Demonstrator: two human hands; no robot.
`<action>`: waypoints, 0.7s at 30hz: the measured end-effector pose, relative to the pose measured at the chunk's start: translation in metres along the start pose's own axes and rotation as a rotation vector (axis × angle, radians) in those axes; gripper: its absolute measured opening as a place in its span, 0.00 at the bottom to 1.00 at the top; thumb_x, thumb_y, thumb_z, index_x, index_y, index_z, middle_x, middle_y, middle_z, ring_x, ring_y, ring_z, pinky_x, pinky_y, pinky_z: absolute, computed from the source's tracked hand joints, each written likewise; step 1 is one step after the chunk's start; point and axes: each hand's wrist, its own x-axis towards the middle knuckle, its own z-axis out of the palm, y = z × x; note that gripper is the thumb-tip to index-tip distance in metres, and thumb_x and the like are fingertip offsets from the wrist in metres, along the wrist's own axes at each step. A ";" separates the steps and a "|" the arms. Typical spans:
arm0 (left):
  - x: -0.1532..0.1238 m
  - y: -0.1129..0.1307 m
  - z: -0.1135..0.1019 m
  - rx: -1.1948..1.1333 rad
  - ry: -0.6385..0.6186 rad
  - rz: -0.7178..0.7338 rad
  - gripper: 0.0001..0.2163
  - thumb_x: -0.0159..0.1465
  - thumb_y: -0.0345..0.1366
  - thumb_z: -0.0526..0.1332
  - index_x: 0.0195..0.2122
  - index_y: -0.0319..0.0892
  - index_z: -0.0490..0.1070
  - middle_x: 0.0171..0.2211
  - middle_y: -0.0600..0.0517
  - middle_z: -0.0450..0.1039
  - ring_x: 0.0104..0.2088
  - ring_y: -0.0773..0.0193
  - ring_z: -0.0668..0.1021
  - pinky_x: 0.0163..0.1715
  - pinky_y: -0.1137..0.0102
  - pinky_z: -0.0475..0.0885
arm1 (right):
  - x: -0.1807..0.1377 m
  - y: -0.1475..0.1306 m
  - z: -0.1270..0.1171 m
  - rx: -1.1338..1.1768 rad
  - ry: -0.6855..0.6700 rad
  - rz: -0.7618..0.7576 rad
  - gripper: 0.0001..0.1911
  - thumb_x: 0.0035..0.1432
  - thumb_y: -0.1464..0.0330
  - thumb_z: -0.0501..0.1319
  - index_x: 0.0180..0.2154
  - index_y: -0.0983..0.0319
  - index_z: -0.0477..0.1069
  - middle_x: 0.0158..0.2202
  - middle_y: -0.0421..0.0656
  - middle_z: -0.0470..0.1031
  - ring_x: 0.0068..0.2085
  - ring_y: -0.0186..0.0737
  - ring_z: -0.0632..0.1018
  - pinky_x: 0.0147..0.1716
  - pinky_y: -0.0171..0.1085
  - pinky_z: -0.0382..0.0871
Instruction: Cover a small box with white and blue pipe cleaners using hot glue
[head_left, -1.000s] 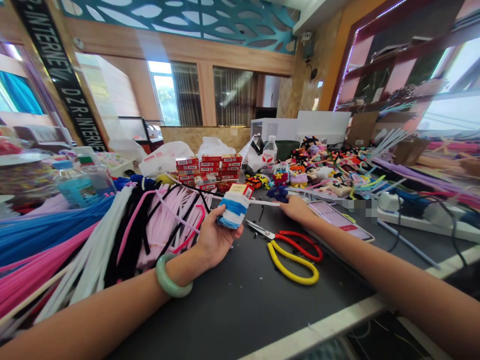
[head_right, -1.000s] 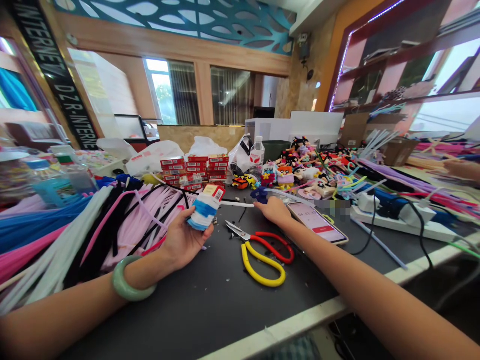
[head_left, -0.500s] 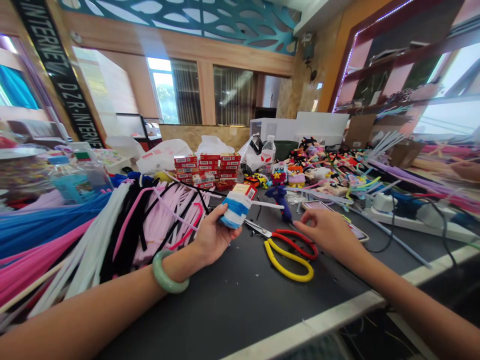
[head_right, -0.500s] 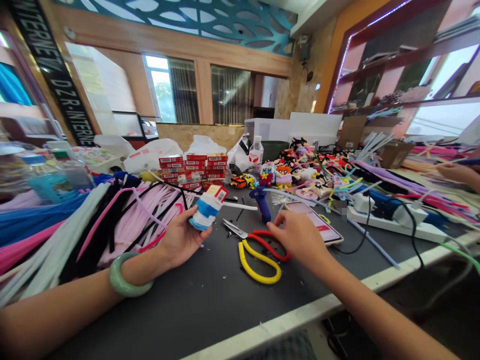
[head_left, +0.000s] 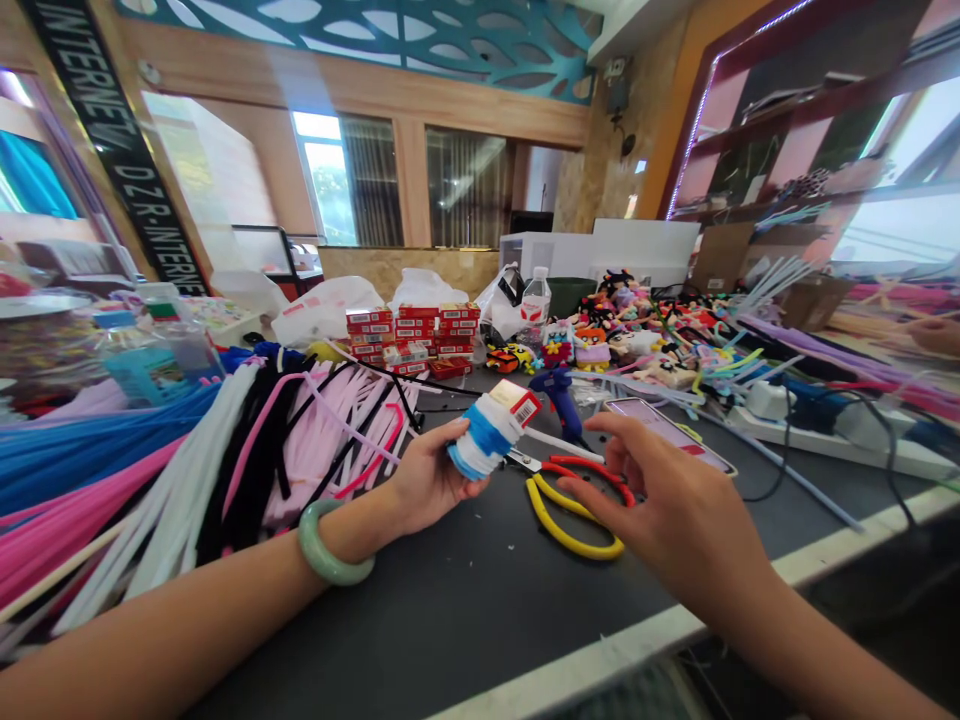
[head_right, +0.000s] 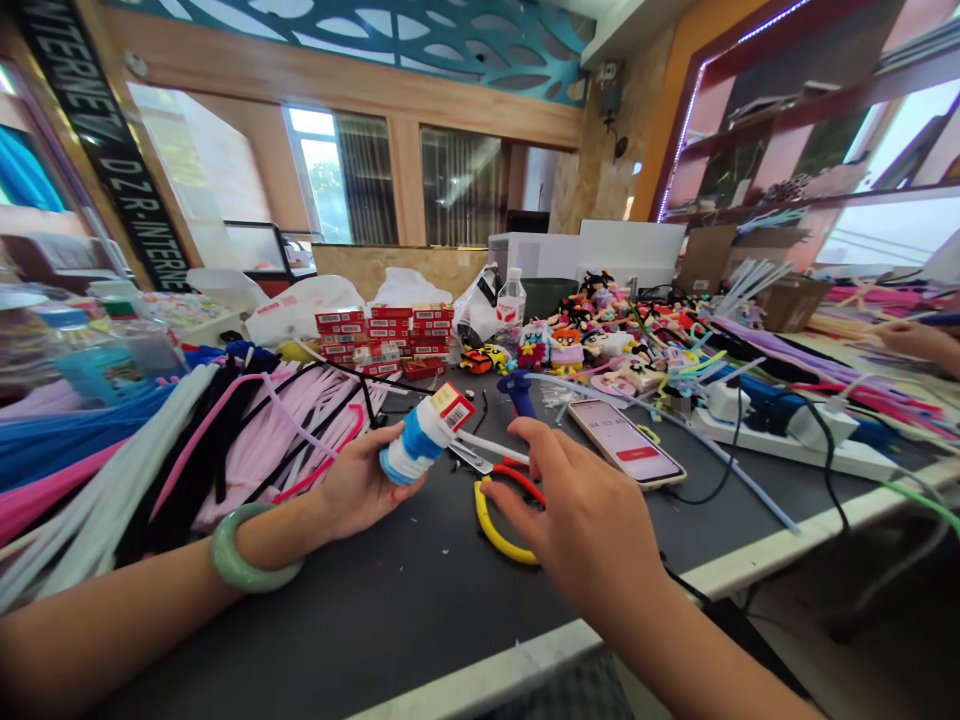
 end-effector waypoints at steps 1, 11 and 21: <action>0.000 0.000 0.000 -0.002 -0.006 -0.013 0.11 0.60 0.38 0.57 0.27 0.35 0.70 0.17 0.50 0.70 0.14 0.68 0.71 0.12 0.76 0.64 | 0.000 0.000 0.001 -0.036 -0.023 -0.013 0.19 0.66 0.55 0.48 0.44 0.62 0.68 0.27 0.41 0.75 0.25 0.38 0.77 0.21 0.34 0.63; 0.001 -0.003 -0.007 0.020 -0.125 -0.132 0.13 0.58 0.41 0.59 0.34 0.33 0.72 0.22 0.49 0.74 0.15 0.67 0.73 0.13 0.75 0.64 | -0.011 -0.005 0.001 -0.055 -0.023 -0.096 0.15 0.66 0.69 0.48 0.30 0.60 0.71 0.26 0.41 0.75 0.28 0.42 0.75 0.29 0.38 0.61; -0.002 -0.001 -0.001 0.065 -0.155 -0.151 0.15 0.59 0.41 0.58 0.37 0.31 0.73 0.20 0.48 0.74 0.15 0.67 0.73 0.13 0.76 0.64 | -0.015 -0.002 0.003 -0.142 -0.025 -0.094 0.12 0.66 0.67 0.48 0.39 0.62 0.68 0.35 0.47 0.78 0.33 0.46 0.77 0.34 0.41 0.62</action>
